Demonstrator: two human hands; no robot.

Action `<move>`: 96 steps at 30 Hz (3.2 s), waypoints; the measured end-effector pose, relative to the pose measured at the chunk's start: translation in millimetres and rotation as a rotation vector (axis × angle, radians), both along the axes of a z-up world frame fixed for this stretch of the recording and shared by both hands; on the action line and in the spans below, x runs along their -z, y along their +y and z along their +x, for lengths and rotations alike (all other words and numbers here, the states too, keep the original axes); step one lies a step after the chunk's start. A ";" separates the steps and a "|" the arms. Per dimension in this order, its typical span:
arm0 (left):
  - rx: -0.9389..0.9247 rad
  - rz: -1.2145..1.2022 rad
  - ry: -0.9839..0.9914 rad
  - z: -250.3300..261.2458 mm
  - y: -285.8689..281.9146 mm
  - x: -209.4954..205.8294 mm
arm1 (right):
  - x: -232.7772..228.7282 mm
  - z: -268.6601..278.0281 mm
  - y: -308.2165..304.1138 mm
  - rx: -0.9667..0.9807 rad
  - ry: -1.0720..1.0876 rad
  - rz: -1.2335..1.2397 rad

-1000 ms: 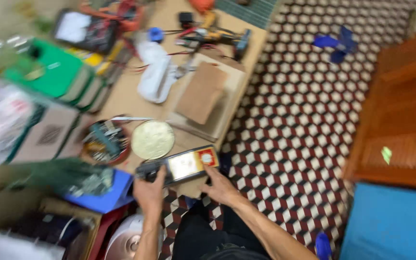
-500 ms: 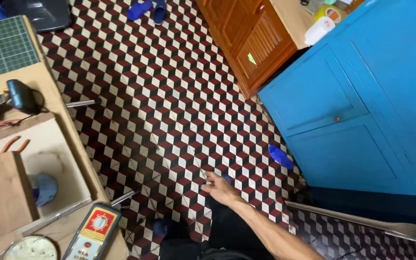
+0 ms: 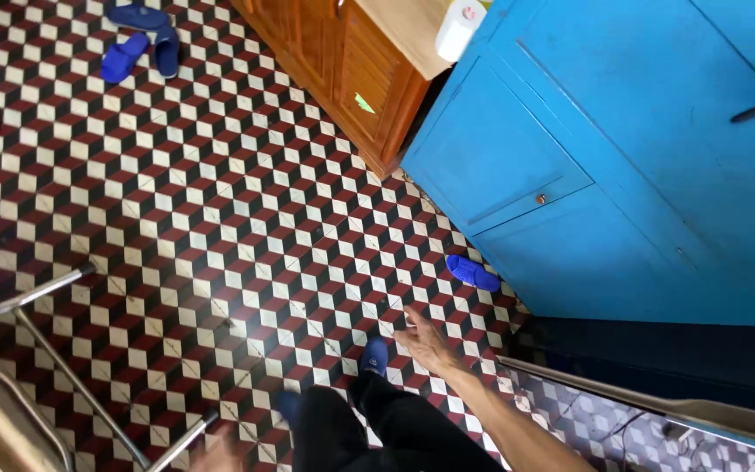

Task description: Disassembling and cleaning the rotor and housing of an electric fan motor.

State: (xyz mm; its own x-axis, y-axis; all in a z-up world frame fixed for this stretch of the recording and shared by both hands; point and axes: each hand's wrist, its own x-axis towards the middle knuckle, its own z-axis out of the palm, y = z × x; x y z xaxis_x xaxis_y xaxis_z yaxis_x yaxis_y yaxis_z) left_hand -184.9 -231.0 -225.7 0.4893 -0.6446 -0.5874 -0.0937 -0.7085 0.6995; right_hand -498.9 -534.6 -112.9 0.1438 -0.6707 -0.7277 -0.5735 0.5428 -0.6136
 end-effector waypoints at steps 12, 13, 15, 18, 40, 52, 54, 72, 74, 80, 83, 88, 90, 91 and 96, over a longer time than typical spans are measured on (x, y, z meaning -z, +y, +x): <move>0.948 -0.117 -0.133 -181.0 -426.0 -67.4 | 77.0 -60.2 -75.6 0.009 0.354 -0.060; 1.052 -0.136 -0.171 -192.8 -439.7 -50.2 | 91.3 -67.2 -80.8 0.022 0.426 -0.041; 1.095 -0.126 -0.194 -211.2 -468.8 -13.2 | 128.8 -81.1 -100.6 0.009 0.455 -0.048; 1.107 -0.140 -0.219 -237.5 -496.8 58.4 | 207.0 -110.4 -124.0 -0.042 0.479 -0.192; 0.878 -0.350 -0.070 -358.0 -571.2 487.0 | 702.9 -315.5 -350.9 0.128 1.133 -0.834; 0.805 -0.364 -0.064 -327.2 -567.0 525.2 | 781.5 -396.7 -417.7 -0.252 1.199 -1.072; 0.822 -0.359 -0.087 -330.1 -573.2 533.4 | 803.9 -405.6 -430.1 -0.248 1.212 -1.066; 1.039 -0.288 -0.177 -341.2 -595.1 546.9 | 876.0 -453.6 -429.7 -0.199 1.344 -1.008; 1.060 -0.258 -0.165 -339.5 -599.1 542.3 | 861.5 -431.2 -429.2 -0.202 1.357 -1.015; 1.187 -0.182 -0.217 -335.0 -603.1 538.7 | 765.7 -315.1 -337.0 0.445 0.940 -1.082; 1.225 -0.175 -0.228 -333.9 -599.3 536.3 | 739.0 -271.7 -301.4 0.450 0.806 -1.205; 1.189 -0.202 -0.210 -334.4 -585.7 534.5 | 711.7 -212.2 -263.1 0.563 0.643 -1.041; 1.116 -0.266 -0.207 -344.7 -571.4 550.2 | 693.1 -188.7 -254.8 0.638 0.647 -0.843; 1.034 -0.322 -0.202 -348.4 -565.2 558.4 | 684.3 -175.6 -251.9 0.694 0.639 -0.642; 0.699 -0.353 -0.034 -353.2 -559.6 541.7 | 659.4 -149.1 -225.0 0.489 0.377 -0.838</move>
State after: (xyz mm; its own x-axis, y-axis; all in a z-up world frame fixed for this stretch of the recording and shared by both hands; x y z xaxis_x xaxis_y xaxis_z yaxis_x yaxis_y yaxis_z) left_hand -538.1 -790.5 -767.4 -0.0846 -0.9554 -0.2828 -0.4613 -0.2140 0.8610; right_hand -647.9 -759.6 -772.3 -0.4199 -0.9058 0.0568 -0.6383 0.2502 -0.7280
